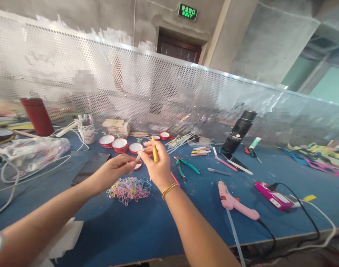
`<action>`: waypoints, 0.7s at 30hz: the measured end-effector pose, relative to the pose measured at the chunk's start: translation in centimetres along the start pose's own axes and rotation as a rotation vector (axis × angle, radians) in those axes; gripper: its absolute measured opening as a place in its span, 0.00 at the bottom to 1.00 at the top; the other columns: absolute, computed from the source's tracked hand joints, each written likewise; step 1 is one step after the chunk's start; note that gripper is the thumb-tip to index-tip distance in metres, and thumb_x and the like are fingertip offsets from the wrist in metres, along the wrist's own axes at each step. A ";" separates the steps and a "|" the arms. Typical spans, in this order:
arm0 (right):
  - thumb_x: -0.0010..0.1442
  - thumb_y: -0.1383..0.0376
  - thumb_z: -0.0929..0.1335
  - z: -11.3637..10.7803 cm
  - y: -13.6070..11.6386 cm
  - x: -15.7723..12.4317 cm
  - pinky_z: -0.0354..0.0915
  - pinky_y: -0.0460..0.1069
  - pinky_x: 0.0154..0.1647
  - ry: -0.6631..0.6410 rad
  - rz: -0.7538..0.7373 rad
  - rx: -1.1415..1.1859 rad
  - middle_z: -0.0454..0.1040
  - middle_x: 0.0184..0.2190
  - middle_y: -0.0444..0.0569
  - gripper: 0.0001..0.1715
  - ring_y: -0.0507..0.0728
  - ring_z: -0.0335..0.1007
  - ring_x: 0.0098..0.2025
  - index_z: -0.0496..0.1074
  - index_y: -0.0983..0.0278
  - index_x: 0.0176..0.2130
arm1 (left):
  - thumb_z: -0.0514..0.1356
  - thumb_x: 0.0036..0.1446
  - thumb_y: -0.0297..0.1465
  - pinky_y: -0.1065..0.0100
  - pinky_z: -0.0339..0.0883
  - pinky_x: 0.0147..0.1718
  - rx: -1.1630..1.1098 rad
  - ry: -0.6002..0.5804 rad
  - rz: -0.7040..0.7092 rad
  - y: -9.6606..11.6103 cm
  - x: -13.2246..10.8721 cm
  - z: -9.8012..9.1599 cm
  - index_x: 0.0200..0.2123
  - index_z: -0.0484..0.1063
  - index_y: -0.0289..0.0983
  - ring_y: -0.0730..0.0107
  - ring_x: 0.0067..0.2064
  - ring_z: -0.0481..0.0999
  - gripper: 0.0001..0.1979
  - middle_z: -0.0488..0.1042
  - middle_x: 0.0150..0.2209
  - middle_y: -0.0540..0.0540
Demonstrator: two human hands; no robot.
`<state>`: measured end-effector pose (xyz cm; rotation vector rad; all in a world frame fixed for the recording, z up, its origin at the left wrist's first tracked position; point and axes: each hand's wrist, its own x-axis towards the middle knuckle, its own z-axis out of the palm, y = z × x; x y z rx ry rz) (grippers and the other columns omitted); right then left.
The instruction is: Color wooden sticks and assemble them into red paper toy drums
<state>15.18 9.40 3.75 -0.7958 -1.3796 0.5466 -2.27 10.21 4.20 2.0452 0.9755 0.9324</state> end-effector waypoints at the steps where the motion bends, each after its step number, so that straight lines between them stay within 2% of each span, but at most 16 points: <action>1: 0.55 0.62 0.73 0.1 0.0 -0.1 0.72 0.51 0.40 -0.021 0.012 0.016 0.77 0.31 0.41 0.13 0.54 0.76 0.34 0.70 0.58 0.41 | 0.57 0.59 0.44 0.69 0.60 0.30 -0.061 -0.067 -0.029 0.2 -0.1 0.0 0.33 0.75 0.35 0.71 0.30 0.67 0.17 0.71 0.28 0.49; 4: 0.55 0.62 0.73 0.2 0.0 -0.3 0.72 0.51 0.40 -0.063 0.039 0.047 0.76 0.31 0.41 0.14 0.53 0.76 0.34 0.70 0.58 0.41 | 0.57 0.60 0.43 0.71 0.55 0.25 -0.248 -0.237 -0.125 1.0 -0.3 0.1 0.35 0.73 0.34 0.75 0.26 0.64 0.17 0.73 0.29 0.48; 6: 0.55 0.62 0.73 0.3 -0.1 -0.3 0.72 0.51 0.40 -0.081 0.062 0.057 0.77 0.31 0.42 0.14 0.54 0.76 0.34 0.70 0.58 0.41 | 0.54 0.62 0.44 0.72 0.54 0.23 -0.331 -0.292 -0.153 1.5 -0.5 0.1 0.39 0.73 0.35 0.76 0.26 0.65 0.18 0.75 0.32 0.47; 9: 0.55 0.61 0.73 0.3 -0.1 -0.2 0.73 0.52 0.41 -0.065 0.086 0.082 0.78 0.31 0.42 0.13 0.55 0.78 0.35 0.69 0.58 0.41 | 0.54 0.63 0.44 0.73 0.54 0.22 -0.387 -0.309 -0.166 1.7 -0.7 0.2 0.42 0.72 0.35 0.77 0.25 0.65 0.18 0.75 0.31 0.48; 13: 0.55 0.60 0.73 0.4 0.2 0.0 0.73 0.53 0.41 -0.025 0.111 0.120 0.78 0.30 0.42 0.14 0.56 0.79 0.37 0.67 0.58 0.39 | 0.55 0.62 0.44 0.73 0.55 0.21 -0.382 -0.337 -0.177 1.5 -0.8 0.2 0.41 0.71 0.36 0.76 0.25 0.67 0.17 0.74 0.30 0.49; 18: 0.52 0.60 0.74 0.4 0.5 0.0 0.73 0.51 0.36 0.001 0.127 0.156 0.75 0.26 0.38 0.17 0.55 0.79 0.33 0.64 0.58 0.35 | 0.55 0.62 0.43 0.73 0.54 0.23 -0.346 -0.387 -0.167 1.5 -0.8 0.2 0.39 0.72 0.36 0.77 0.25 0.66 0.16 0.75 0.30 0.49; 21: 0.56 0.57 0.72 0.2 0.3 0.1 0.72 0.50 0.35 0.024 0.093 0.117 0.75 0.26 0.40 0.14 0.54 0.78 0.31 0.65 0.59 0.36 | 0.56 0.61 0.43 0.73 0.54 0.22 -0.355 -0.410 -0.183 1.6 -0.8 0.2 0.39 0.72 0.36 0.76 0.25 0.66 0.16 0.75 0.29 0.49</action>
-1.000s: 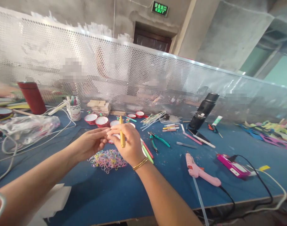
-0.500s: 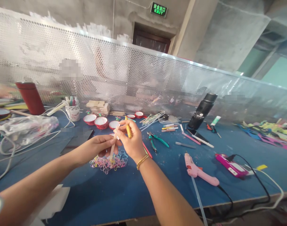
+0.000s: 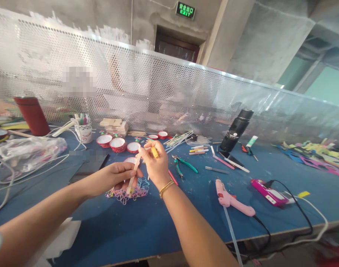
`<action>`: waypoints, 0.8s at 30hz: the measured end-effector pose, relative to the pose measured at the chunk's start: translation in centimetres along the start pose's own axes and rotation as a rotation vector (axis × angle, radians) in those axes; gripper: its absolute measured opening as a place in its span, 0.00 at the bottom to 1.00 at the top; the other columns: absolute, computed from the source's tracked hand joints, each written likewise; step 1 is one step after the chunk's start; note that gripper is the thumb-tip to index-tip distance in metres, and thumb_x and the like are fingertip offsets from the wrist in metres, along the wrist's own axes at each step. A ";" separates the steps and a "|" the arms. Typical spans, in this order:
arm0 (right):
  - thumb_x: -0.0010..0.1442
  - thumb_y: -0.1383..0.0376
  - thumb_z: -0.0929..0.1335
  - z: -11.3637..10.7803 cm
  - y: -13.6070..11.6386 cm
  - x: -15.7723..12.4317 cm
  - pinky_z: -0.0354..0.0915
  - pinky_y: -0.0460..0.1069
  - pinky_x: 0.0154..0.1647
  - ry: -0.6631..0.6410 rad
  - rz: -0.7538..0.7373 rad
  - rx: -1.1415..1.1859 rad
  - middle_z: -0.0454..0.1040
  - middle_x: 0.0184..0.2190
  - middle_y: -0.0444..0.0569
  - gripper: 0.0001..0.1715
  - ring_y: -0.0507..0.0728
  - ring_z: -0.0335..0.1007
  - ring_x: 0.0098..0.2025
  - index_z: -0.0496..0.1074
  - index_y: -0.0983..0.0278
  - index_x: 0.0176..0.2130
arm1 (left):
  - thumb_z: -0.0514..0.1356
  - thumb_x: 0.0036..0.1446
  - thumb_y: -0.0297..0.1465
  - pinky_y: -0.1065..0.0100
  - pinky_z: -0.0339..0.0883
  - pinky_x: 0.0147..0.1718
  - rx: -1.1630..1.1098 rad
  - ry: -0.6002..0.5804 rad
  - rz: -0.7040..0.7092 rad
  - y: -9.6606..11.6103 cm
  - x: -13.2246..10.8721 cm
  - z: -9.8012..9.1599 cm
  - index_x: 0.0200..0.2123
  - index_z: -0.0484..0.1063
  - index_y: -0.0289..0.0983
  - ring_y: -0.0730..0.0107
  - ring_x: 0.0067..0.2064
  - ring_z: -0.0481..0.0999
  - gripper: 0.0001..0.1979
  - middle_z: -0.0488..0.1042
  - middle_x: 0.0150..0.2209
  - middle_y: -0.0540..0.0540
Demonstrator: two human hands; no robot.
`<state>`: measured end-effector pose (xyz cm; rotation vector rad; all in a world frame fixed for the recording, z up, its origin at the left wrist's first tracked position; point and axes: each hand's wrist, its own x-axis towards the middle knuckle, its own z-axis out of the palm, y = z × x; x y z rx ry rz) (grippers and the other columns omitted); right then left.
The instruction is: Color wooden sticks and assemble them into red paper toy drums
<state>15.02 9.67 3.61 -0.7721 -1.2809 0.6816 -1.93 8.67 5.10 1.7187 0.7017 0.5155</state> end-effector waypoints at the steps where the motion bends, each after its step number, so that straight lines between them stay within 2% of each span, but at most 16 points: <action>1: 0.59 0.56 0.70 -0.1 -0.2 0.0 0.72 0.51 0.37 0.018 -0.028 -0.013 0.76 0.26 0.41 0.12 0.54 0.77 0.31 0.66 0.59 0.37 | 0.56 0.61 0.43 0.73 0.54 0.22 -0.008 0.010 0.000 0.0 0.0 0.0 0.40 0.71 0.37 0.76 0.25 0.66 0.16 0.75 0.29 0.49; 4: 0.67 0.53 0.63 -0.2 -0.8 -0.2 0.71 0.53 0.43 0.079 -0.135 -0.034 0.77 0.29 0.44 0.13 0.53 0.76 0.34 0.68 0.59 0.43 | 0.58 0.59 0.44 0.73 0.55 0.21 -0.050 0.115 0.006 -0.2 0.2 0.0 0.38 0.70 0.37 0.76 0.25 0.67 0.16 0.75 0.30 0.49; 6: 0.69 0.53 0.59 -0.2 -1.2 -0.5 0.71 0.51 0.40 0.081 -0.182 -0.048 0.76 0.27 0.43 0.17 0.52 0.74 0.31 0.70 0.59 0.46 | 0.59 0.58 0.44 0.73 0.55 0.21 -0.080 0.206 0.005 -0.4 0.4 -0.2 0.37 0.69 0.37 0.76 0.25 0.67 0.16 0.75 0.30 0.49; 9: 0.69 0.54 0.60 0.0 -1.5 -1.1 0.68 0.49 0.32 0.008 -0.200 -0.136 0.73 0.26 0.43 0.18 0.51 0.69 0.27 0.74 0.60 0.44 | 0.59 0.57 0.43 0.73 0.56 0.21 -0.122 0.284 -0.005 -0.6 0.6 -0.3 0.34 0.68 0.36 0.76 0.25 0.67 0.14 0.76 0.29 0.48; 13: 0.65 0.61 0.65 0.4 -1.5 -1.6 0.69 0.49 0.34 -0.079 -0.222 -0.205 0.75 0.29 0.43 0.09 0.52 0.73 0.31 0.72 0.60 0.43 | 0.61 0.56 0.42 0.74 0.56 0.21 -0.152 0.257 -0.011 -0.6 0.5 -0.3 0.34 0.67 0.36 0.76 0.24 0.68 0.14 0.76 0.29 0.47; 16: 0.61 0.64 0.67 0.6 -1.4 -1.7 0.69 0.48 0.34 -0.067 -0.266 -0.241 0.74 0.28 0.42 0.02 0.53 0.73 0.30 0.69 0.61 0.37 | 0.61 0.56 0.43 0.74 0.58 0.22 -0.145 0.211 0.000 -0.6 0.4 -0.1 0.36 0.67 0.37 0.77 0.24 0.69 0.15 0.75 0.29 0.49; 19: 0.60 0.65 0.67 0.6 -1.5 -1.7 0.69 0.48 0.34 -0.009 -0.319 -0.307 0.73 0.28 0.42 0.03 0.53 0.72 0.30 0.68 0.60 0.33 | 0.62 0.56 0.44 0.73 0.61 0.24 -0.146 0.206 0.007 -0.5 0.4 -0.1 0.38 0.66 0.38 0.76 0.25 0.70 0.16 0.75 0.30 0.50; 24: 0.61 0.64 0.66 0.5 -1.6 -1.7 0.69 0.50 0.38 0.021 -0.331 -0.370 0.75 0.30 0.45 0.05 0.55 0.73 0.34 0.68 0.60 0.32 | 0.62 0.56 0.44 0.74 0.62 0.23 -0.121 0.199 0.006 -0.5 0.4 0.0 0.35 0.66 0.37 0.77 0.25 0.70 0.16 0.76 0.31 0.49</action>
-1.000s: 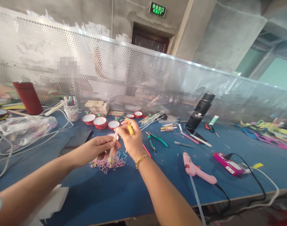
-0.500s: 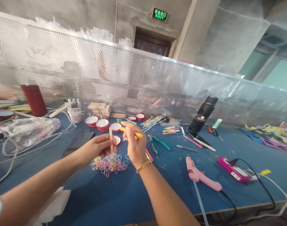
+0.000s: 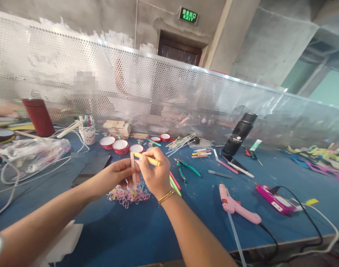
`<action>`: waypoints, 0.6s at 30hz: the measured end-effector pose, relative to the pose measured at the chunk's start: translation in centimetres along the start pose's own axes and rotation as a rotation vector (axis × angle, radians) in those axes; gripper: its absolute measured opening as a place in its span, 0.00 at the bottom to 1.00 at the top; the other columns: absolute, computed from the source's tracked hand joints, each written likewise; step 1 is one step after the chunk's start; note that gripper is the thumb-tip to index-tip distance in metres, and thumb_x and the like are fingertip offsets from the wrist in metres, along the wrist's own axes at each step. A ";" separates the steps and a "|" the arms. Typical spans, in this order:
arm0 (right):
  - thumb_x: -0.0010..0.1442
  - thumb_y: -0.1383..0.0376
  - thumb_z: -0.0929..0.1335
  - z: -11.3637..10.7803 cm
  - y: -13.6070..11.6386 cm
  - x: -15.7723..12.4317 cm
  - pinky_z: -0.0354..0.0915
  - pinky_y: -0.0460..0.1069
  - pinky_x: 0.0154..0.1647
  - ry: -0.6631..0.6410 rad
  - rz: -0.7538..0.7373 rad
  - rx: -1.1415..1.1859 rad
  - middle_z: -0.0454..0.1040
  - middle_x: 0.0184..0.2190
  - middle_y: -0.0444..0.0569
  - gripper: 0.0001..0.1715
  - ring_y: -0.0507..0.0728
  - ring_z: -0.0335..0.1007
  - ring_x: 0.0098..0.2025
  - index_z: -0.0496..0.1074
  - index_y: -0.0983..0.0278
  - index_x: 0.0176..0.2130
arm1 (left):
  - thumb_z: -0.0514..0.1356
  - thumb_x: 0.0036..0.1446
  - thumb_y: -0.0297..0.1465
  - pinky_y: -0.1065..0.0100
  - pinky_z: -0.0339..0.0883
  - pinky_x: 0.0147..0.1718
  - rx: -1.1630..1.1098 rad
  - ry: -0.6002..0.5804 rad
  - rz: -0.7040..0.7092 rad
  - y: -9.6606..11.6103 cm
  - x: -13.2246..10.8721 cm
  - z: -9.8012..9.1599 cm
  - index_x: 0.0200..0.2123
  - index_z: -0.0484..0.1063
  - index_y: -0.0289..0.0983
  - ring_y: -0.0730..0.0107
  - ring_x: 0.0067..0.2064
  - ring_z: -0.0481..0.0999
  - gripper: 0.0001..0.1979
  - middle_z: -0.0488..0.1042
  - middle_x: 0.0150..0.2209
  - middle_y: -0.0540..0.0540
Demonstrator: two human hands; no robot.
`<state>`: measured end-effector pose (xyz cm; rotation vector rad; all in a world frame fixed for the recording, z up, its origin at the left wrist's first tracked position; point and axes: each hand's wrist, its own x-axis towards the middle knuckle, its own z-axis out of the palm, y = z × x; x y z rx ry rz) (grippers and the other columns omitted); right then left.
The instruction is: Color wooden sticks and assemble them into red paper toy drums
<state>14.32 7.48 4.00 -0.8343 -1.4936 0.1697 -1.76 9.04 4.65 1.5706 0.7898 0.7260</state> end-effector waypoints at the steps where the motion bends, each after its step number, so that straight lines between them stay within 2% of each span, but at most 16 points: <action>1: 0.61 0.64 0.66 0.0 0.0 0.0 0.69 0.50 0.38 -0.001 0.002 -0.001 0.75 0.30 0.45 0.05 0.55 0.73 0.34 0.67 0.60 0.32 | 0.62 0.56 0.44 0.74 0.62 0.23 0.004 0.000 0.000 0.0 0.0 0.0 0.35 0.65 0.37 0.77 0.25 0.71 0.16 0.76 0.31 0.49; 18: 0.61 0.64 0.66 0.0 0.2 0.0 0.67 0.50 0.37 -0.030 0.001 -0.010 0.74 0.29 0.44 0.06 0.54 0.72 0.32 0.67 0.60 0.31 | 0.61 0.57 0.45 0.74 0.64 0.22 0.062 -0.005 0.016 0.1 -0.1 0.1 0.33 0.64 0.38 0.76 0.26 0.71 0.16 0.75 0.31 0.49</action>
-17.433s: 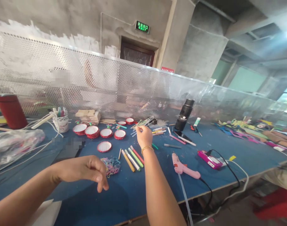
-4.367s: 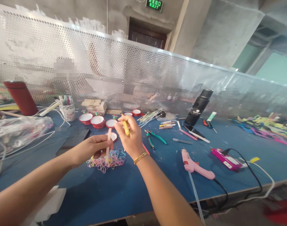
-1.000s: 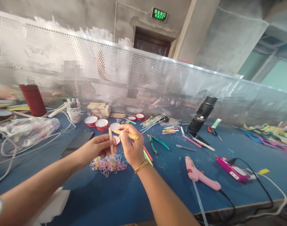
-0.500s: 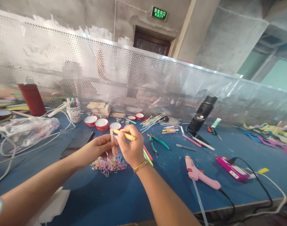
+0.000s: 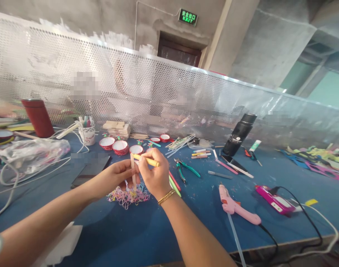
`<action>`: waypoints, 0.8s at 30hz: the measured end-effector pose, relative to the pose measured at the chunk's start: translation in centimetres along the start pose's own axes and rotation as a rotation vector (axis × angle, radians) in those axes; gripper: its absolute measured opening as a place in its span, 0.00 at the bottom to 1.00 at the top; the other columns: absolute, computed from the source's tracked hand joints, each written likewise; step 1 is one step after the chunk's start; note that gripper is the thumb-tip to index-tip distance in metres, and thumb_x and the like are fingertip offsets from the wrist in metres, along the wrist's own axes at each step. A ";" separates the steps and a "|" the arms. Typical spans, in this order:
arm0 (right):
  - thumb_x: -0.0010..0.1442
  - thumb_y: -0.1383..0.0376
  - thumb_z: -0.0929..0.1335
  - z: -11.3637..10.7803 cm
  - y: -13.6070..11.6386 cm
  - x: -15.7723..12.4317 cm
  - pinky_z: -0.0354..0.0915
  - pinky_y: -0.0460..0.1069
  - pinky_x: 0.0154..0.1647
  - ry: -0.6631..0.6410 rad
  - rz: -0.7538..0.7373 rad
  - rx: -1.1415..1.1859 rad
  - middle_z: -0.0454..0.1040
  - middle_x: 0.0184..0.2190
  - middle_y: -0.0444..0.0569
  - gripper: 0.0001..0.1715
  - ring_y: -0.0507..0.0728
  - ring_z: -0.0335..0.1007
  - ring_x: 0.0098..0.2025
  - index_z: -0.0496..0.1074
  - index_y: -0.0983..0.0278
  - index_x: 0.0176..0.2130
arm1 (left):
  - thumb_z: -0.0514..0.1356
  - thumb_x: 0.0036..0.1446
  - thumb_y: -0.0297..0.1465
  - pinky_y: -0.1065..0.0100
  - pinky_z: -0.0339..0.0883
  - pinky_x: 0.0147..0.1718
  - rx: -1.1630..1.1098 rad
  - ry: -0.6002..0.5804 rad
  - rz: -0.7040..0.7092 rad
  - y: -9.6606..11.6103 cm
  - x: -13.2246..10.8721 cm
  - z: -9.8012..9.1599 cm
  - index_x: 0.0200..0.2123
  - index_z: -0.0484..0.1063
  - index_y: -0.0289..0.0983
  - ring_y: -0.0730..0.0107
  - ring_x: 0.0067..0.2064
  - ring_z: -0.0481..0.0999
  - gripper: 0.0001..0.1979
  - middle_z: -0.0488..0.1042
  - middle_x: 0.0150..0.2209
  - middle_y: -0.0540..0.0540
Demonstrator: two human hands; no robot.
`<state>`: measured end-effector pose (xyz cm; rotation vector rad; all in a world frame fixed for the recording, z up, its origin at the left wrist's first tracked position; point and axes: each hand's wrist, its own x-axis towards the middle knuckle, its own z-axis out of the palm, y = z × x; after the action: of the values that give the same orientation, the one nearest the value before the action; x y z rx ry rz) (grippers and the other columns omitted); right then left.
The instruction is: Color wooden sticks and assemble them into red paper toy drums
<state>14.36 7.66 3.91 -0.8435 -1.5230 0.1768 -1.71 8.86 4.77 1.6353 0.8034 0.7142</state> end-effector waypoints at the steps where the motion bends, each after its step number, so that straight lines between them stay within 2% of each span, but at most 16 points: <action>1: 0.61 0.64 0.66 0.0 0.0 0.0 0.67 0.50 0.37 -0.001 0.001 -0.001 0.74 0.29 0.44 0.06 0.54 0.72 0.32 0.67 0.60 0.31 | 0.61 0.57 0.45 0.74 0.64 0.22 0.003 0.000 0.000 0.0 0.0 0.0 0.33 0.64 0.38 0.76 0.26 0.71 0.16 0.75 0.31 0.49; 24: 0.62 0.63 0.66 -0.1 0.3 0.1 0.67 0.52 0.40 0.013 0.004 -0.023 0.75 0.30 0.46 0.07 0.56 0.73 0.35 0.67 0.60 0.31 | 0.62 0.56 0.43 0.74 0.63 0.22 0.001 -0.002 -0.015 0.4 -0.1 0.0 0.33 0.64 0.38 0.77 0.24 0.70 0.15 0.75 0.29 0.50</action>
<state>14.56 7.89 3.81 -0.8648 -1.5135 0.1566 -1.71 8.67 5.17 1.6289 0.8138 0.7016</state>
